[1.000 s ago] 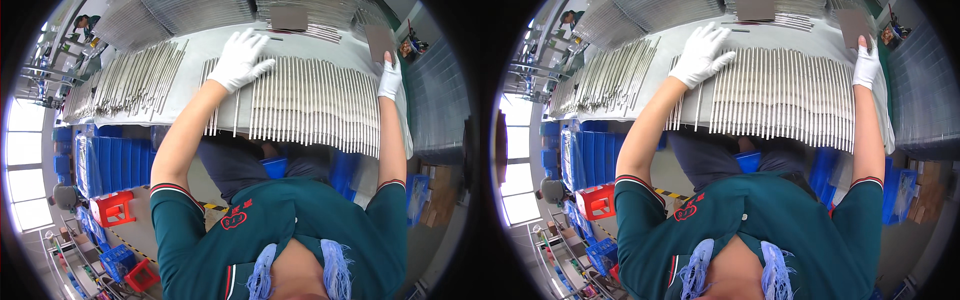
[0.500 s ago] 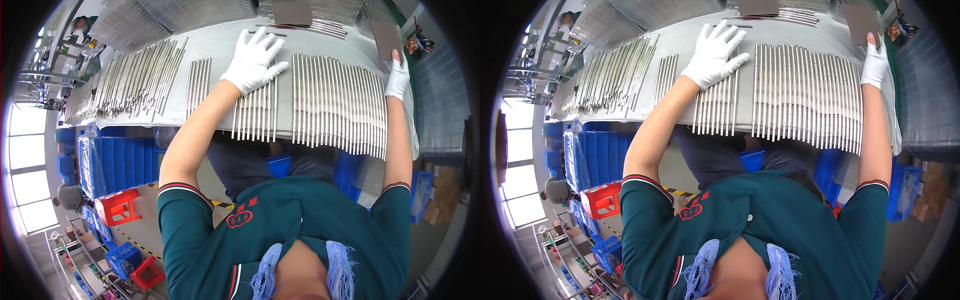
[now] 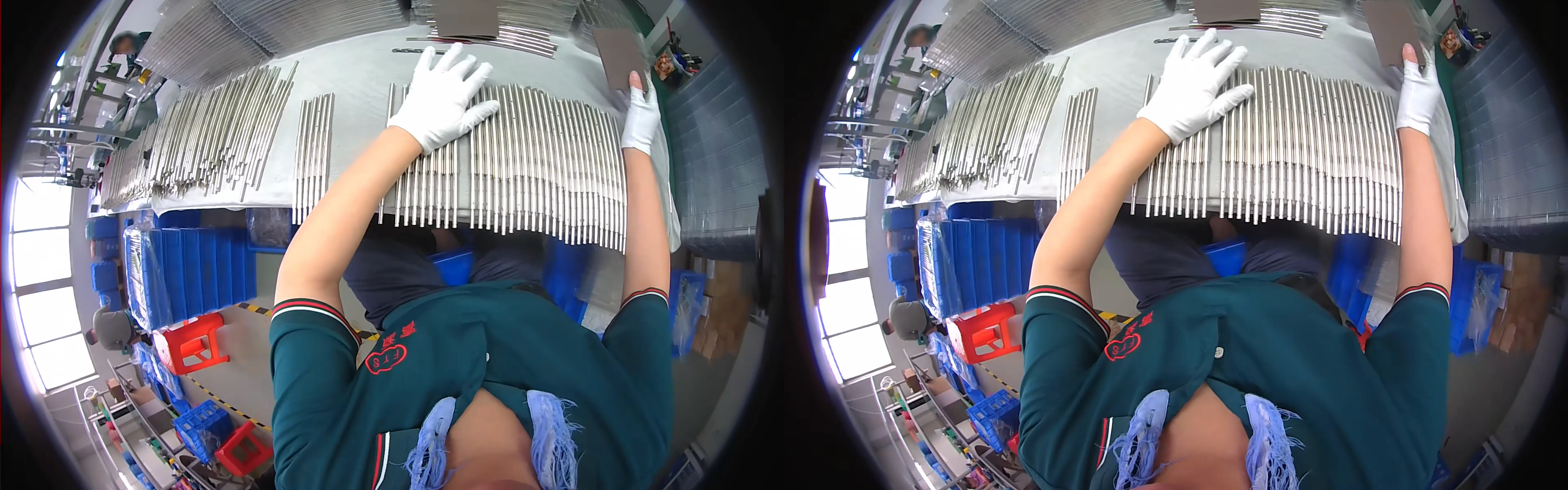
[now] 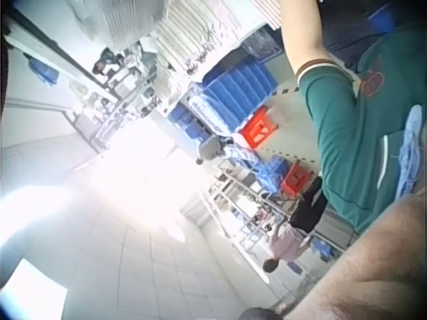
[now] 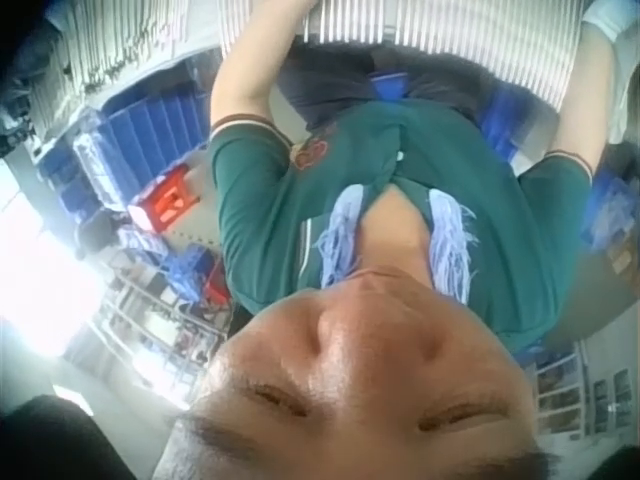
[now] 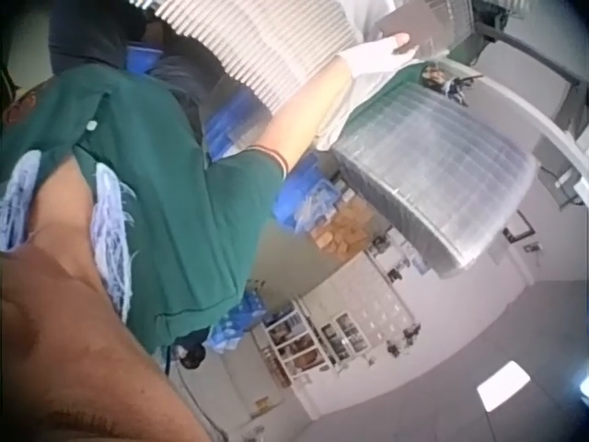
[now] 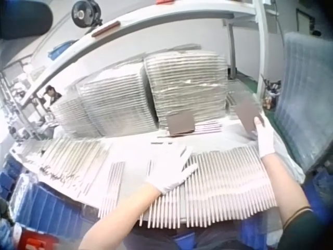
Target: Polishing a large number of thin metal rods arranged on a workbench using a hand-held sanding block.
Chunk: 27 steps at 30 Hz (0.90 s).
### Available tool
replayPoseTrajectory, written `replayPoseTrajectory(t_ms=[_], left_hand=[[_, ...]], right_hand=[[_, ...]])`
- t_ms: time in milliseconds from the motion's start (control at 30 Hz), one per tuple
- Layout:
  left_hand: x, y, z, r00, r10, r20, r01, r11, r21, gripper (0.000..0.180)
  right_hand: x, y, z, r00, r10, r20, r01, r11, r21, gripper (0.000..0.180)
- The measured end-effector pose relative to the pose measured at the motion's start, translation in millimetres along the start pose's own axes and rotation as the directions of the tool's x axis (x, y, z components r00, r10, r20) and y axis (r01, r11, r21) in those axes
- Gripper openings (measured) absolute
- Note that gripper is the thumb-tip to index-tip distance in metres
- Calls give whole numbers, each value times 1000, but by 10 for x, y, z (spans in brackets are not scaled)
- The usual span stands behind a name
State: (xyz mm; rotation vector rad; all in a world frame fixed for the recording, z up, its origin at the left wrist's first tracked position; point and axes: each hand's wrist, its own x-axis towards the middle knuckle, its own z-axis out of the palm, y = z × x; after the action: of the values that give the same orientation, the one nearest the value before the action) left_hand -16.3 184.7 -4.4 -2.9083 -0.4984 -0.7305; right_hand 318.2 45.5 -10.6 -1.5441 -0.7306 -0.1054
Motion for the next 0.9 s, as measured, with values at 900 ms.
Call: replayPoseTrajectory(t_ms=[900], left_hand=[[800,858,380,995,89,34,-80,975,-209,65]], right_hand=[[226,244,-44,952,306,-24,-264,857,443,56]])
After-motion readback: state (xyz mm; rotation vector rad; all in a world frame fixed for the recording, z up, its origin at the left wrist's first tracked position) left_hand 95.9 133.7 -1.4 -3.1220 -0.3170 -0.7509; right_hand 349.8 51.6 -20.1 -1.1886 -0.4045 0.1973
